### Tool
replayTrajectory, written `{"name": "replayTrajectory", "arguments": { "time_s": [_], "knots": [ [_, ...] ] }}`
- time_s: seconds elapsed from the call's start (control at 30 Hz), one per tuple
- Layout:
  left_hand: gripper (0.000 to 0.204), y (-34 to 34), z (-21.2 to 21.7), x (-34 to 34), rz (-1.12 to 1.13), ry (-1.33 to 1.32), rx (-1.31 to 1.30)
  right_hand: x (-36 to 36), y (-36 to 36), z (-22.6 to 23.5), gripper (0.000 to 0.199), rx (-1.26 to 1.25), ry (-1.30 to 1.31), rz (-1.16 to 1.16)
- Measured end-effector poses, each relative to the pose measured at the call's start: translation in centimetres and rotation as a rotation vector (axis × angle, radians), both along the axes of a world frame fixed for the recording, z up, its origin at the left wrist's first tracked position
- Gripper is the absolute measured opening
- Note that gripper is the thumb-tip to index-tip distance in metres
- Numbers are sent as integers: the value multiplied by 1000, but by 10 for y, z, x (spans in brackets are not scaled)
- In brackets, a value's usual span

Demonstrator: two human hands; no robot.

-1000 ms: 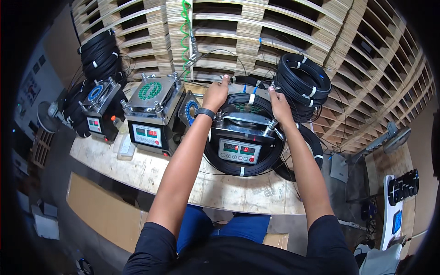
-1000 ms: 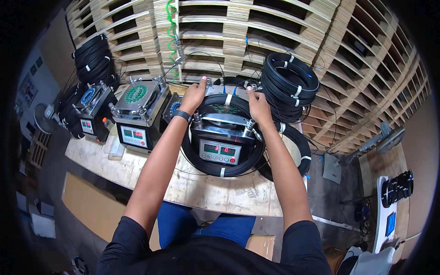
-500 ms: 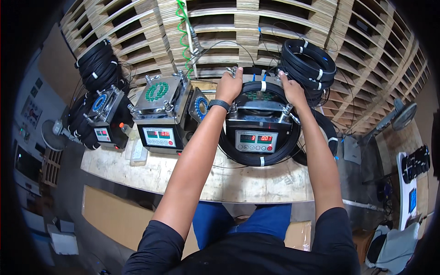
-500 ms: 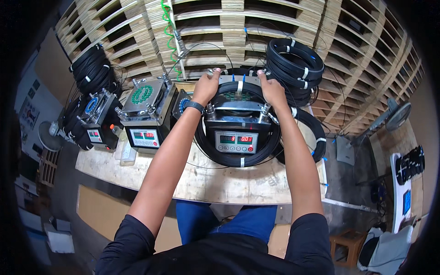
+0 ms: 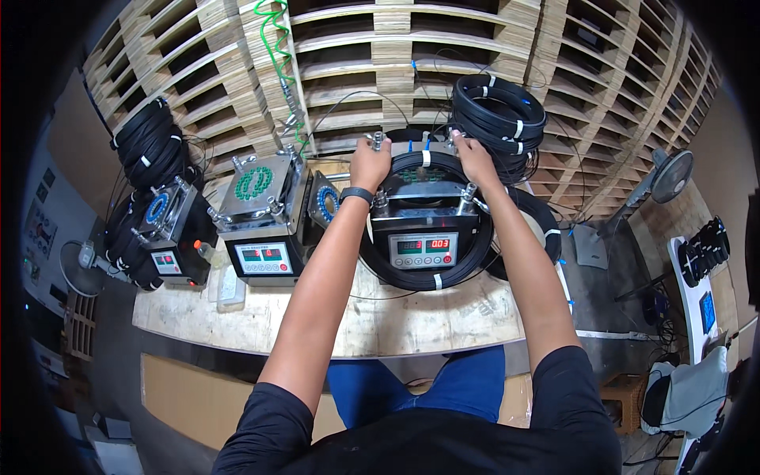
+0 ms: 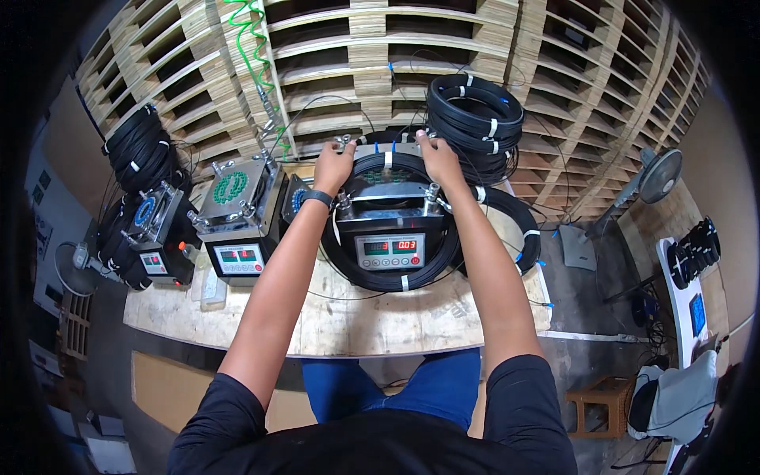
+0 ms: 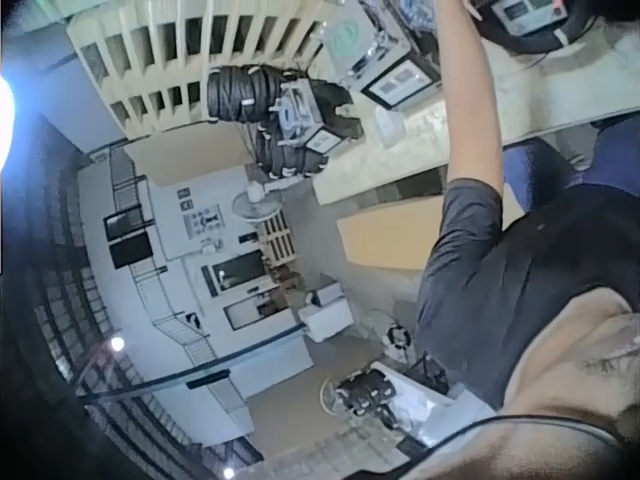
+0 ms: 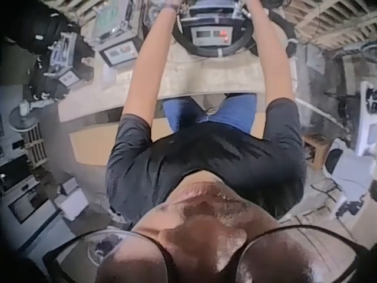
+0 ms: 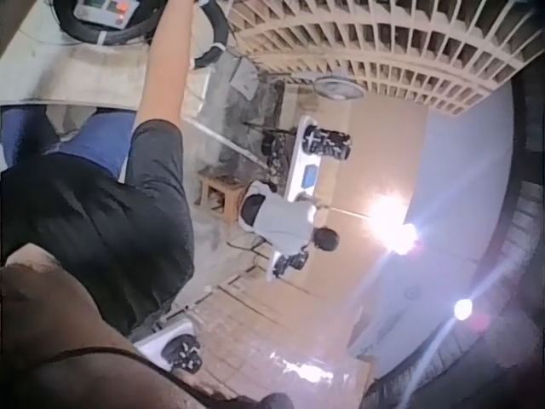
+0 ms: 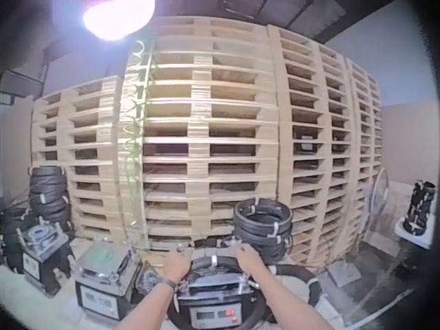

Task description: Polishing fiber optic cable connectors using a specialized machine in a factory setting.

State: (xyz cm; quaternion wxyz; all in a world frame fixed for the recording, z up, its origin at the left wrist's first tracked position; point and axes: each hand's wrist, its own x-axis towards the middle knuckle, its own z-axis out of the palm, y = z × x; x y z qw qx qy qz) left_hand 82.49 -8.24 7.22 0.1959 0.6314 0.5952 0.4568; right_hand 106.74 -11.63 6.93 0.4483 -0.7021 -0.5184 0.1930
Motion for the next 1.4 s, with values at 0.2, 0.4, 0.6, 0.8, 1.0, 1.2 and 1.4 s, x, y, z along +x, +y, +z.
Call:
{"name": "replayTrajectory", "arguments": {
  "time_s": [0.2, 0.4, 0.6, 0.8, 1.0, 1.2, 1.4],
  "knots": [
    [61, 4, 2, -13, -33, 59, -160, -15, -7, 4, 77, -105, -59, -81],
    [60, -1, 3, -7, -10, 69, -180, -3, -3, 0, 83, -96, -55, 44],
    [58, 5, -5, -8, -8, 69, -92, -4, -6, 0, 79, -62, 32, 41],
    [60, 15, -10, -11, -169, -67, -166, -8, -13, 8, 79, -73, -7, -12],
    [69, 17, -10, -11, -102, 16, -192, -9, -10, 10, 82, -139, -91, -11],
    [68, 12, -7, -10, -36, 111, -218, -3, -2, -3, 83, -113, 1, 57],
    [69, 10, -2, -12, -91, 44, -127, -5, -5, -2, 82, -61, 96, 46]
  ]
}}
